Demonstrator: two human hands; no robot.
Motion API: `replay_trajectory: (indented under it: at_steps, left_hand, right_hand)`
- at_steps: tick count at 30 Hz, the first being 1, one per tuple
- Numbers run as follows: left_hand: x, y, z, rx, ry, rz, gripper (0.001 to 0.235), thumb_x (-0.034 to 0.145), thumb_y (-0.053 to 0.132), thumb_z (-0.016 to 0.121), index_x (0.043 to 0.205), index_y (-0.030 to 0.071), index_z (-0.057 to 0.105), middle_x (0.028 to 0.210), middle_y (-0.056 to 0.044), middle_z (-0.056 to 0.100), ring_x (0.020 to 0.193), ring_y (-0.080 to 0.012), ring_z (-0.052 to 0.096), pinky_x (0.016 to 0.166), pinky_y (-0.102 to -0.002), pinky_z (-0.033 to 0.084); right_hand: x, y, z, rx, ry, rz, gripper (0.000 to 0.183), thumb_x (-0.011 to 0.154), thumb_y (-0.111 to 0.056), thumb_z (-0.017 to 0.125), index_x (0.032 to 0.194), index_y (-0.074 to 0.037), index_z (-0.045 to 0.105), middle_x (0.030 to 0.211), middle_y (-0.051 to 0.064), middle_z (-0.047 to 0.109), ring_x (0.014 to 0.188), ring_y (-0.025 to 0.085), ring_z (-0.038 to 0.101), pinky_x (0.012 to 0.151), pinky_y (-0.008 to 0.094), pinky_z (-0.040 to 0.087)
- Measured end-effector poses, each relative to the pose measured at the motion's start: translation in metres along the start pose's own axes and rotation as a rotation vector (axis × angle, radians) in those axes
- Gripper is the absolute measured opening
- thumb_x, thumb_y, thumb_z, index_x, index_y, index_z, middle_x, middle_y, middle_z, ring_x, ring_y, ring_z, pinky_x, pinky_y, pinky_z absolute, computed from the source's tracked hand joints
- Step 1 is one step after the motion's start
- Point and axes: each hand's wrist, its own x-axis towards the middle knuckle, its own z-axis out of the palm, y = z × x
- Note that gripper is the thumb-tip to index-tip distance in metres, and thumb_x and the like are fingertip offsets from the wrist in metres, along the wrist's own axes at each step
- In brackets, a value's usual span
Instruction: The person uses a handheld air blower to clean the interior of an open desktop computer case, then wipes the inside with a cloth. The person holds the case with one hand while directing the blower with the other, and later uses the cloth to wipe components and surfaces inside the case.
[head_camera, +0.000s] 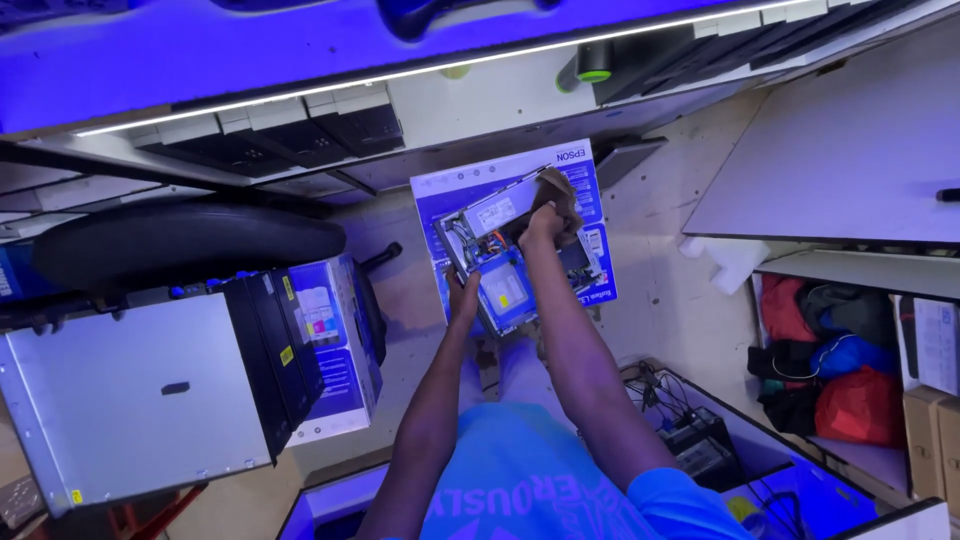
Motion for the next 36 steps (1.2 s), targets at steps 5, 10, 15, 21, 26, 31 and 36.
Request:
replay_trajectory:
  at_steps: [5, 10, 15, 21, 26, 31, 36]
  left_hand:
    - [0.003, 0.003, 0.001, 0.018, 0.010, -0.007, 0.097, 0.089, 0.061, 0.068, 0.161, 0.018, 0.019, 0.159, -0.030, 0.032, 0.146, -0.0470, 0.033, 0.121, -0.055, 0.029]
    - [-0.010, 0.006, 0.001, 0.021, 0.055, -0.022, 0.097, 0.087, 0.060, 0.069, 0.161, 0.019, 0.022, 0.156, -0.026, 0.039, 0.144, -0.0428, 0.039, 0.120, -0.051, 0.032]
    - [-0.010, 0.004, 0.003, -0.028, 0.047, 0.024, 0.102, 0.085, 0.062, 0.073, 0.160, 0.015, 0.024, 0.154, -0.029, 0.040, 0.144, -0.0461, 0.038, 0.119, -0.055, 0.033]
    - [-0.013, 0.008, -0.001, -0.058, -0.007, 0.056, 0.109, 0.085, 0.068, 0.076, 0.161, 0.012, 0.020, 0.157, -0.034, 0.030, 0.145, -0.0501, 0.033, 0.118, -0.059, 0.030]
    - [0.009, -0.004, 0.002, -0.093, -0.021, 0.085, 0.101, 0.090, 0.057, 0.072, 0.161, 0.007, 0.018, 0.153, -0.037, 0.034, 0.142, -0.0511, 0.038, 0.114, -0.059, 0.034]
    - [0.091, -0.094, 0.008, -0.173, 0.046, 0.158, 0.078, 0.099, 0.039, 0.064, 0.158, 0.006, 0.025, 0.146, -0.030, 0.044, 0.132, -0.0416, 0.047, 0.107, -0.050, 0.041]
    - [0.006, -0.008, 0.012, -0.083, 0.103, -0.009, 0.102, 0.087, 0.086, 0.057, 0.161, 0.023, 0.027, 0.164, -0.017, 0.030, 0.150, -0.0391, 0.031, 0.122, -0.054, 0.027]
  right_hand:
    - [0.110, 0.077, 0.048, -0.154, -0.131, 0.005, 0.061, 0.097, -0.027, 0.062, 0.140, 0.012, 0.043, 0.140, 0.034, 0.050, 0.134, 0.048, 0.050, 0.086, 0.058, 0.060]
    - [0.002, -0.018, -0.127, 0.067, -0.286, -0.388, 0.056, 0.097, -0.026, 0.067, 0.133, 0.016, 0.056, 0.132, 0.039, 0.058, 0.127, 0.043, 0.056, 0.102, 0.057, 0.045]
    - [-0.016, -0.034, -0.204, 0.056, -0.210, -0.819, 0.026, 0.099, -0.020, 0.068, 0.120, -0.005, 0.066, 0.109, 0.014, 0.067, 0.102, 0.016, 0.061, 0.087, 0.040, 0.054]
    - [-0.038, -0.016, -0.232, -0.195, -0.444, -1.055, 0.022, 0.092, -0.009, 0.072, 0.110, -0.004, 0.060, 0.095, 0.018, 0.064, 0.090, 0.024, 0.062, 0.079, 0.039, 0.052]
    - [-0.078, 0.084, -0.157, -0.426, -0.558, -1.384, 0.030, 0.082, -0.001, 0.075, 0.110, -0.007, 0.067, 0.114, 0.015, 0.069, 0.111, 0.035, 0.067, 0.092, 0.042, 0.055]
    - [-0.050, 0.146, -0.110, -0.608, -0.537, -1.495, 0.039, 0.081, 0.001, 0.068, 0.120, -0.005, 0.066, 0.117, 0.020, 0.068, 0.116, 0.039, 0.065, 0.093, 0.051, 0.054]
    - [-0.007, 0.137, -0.149, -1.090, -0.770, -1.459, 0.027, 0.085, -0.023, 0.067, 0.111, -0.017, 0.073, 0.096, 0.010, 0.068, 0.094, 0.031, 0.070, 0.080, 0.041, 0.058]
